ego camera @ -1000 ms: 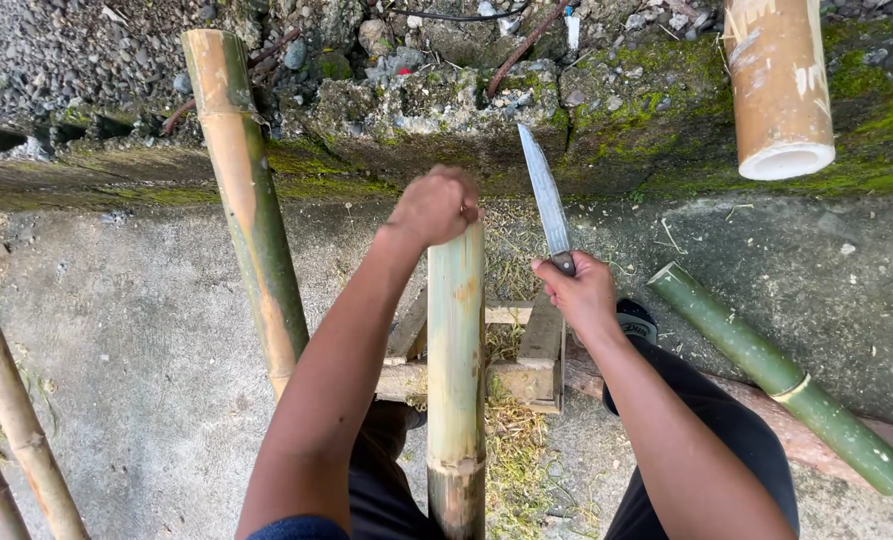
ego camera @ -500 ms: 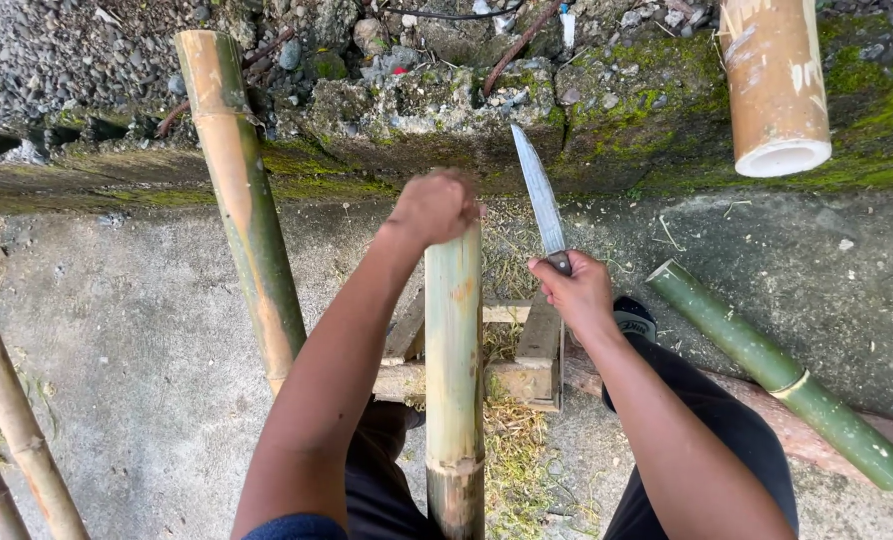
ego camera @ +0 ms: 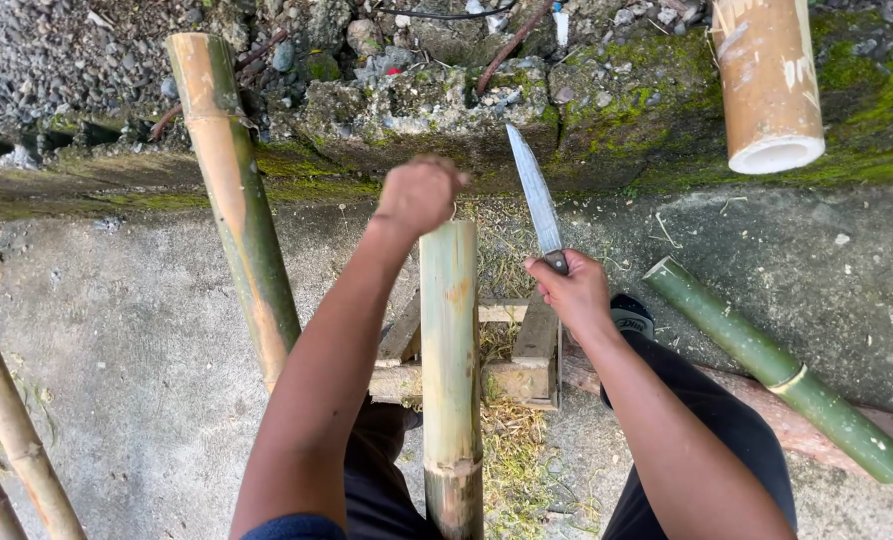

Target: The recorder uses a knife to carve and shave the surface of a bamboo pole.

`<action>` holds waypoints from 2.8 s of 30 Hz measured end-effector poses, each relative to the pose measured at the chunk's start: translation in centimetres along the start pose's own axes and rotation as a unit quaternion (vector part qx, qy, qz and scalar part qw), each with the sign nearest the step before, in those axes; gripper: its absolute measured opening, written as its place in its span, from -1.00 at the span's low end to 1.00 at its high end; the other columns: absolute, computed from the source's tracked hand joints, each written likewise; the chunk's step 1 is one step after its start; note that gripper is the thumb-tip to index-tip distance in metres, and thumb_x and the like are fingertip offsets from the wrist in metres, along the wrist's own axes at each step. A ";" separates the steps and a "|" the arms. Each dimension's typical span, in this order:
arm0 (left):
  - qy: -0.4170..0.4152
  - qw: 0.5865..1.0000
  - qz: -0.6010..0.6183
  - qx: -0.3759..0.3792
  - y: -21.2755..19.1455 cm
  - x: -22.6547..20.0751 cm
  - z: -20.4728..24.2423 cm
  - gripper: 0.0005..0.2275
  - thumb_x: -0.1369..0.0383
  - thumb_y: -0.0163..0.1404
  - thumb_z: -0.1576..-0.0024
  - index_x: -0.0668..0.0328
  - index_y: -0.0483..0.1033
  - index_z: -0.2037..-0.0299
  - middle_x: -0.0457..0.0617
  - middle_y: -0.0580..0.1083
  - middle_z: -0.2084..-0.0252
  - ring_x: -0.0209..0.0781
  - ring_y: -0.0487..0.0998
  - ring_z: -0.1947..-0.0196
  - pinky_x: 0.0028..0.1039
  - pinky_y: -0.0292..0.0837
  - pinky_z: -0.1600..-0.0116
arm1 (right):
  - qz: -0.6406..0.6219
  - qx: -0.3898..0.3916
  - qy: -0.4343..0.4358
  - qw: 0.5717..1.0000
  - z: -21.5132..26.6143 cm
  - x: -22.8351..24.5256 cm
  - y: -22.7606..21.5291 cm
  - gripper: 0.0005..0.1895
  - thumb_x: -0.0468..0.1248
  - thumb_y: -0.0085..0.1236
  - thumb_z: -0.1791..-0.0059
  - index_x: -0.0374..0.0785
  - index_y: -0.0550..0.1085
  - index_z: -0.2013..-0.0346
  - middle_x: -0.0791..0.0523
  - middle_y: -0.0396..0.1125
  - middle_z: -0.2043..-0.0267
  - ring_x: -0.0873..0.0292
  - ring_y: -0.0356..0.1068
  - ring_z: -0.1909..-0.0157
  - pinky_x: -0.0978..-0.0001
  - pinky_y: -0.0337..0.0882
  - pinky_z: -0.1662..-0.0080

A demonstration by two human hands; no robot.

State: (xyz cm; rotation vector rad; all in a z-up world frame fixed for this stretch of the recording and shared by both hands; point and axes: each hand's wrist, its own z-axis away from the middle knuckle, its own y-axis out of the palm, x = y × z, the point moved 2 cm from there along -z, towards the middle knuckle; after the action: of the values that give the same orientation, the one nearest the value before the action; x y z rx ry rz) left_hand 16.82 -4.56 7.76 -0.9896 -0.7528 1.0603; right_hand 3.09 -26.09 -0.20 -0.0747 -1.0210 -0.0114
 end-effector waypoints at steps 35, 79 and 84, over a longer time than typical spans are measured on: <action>0.059 0.991 0.000 -0.118 4.7 1.0 -0.3 -0.86 0.33 -0.05 -0.23 0.14 0.56 0.25 0.09 0.52 0.29 -0.15 0.60 0.37 -0.30 0.58 0.28 | 0.045 0.012 0.006 0.999 0.2 0.2 0.1 -0.73 -0.13 0.35 0.07 -0.23 0.50 0.48 0.21 0.36 0.59 0.39 0.28 0.59 0.52 0.30 0.50; -0.112 0.879 0.409 -0.218 11.8 -3.5 13.0 -0.20 -0.02 -0.13 -0.29 0.58 -0.14 -0.47 0.65 0.10 -0.40 0.54 0.25 -0.29 0.06 0.22 -0.29 | 0.011 0.007 0.054 0.998 0.7 1.6 0.6 -0.77 -0.19 0.36 0.07 -0.21 0.47 0.45 0.21 0.31 0.58 0.39 0.21 0.63 0.53 0.24 0.55; -0.306 0.703 0.640 -0.051 19.3 0.6 8.5 -0.22 -0.22 -0.38 -0.40 0.48 0.37 -0.40 0.46 0.52 -0.26 0.19 0.59 -0.22 -0.22 0.38 -0.33 | 0.009 0.012 0.049 0.999 1.0 1.7 1.1 -0.78 -0.18 0.35 0.06 -0.21 0.48 0.44 0.22 0.31 0.58 0.39 0.22 0.63 0.53 0.23 0.55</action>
State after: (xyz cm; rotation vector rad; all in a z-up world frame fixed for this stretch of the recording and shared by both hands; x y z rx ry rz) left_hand 2.80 1.55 -6.78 -1.2625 -0.5677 2.6997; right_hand 3.18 -24.84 1.75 -0.0605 -0.9216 0.0148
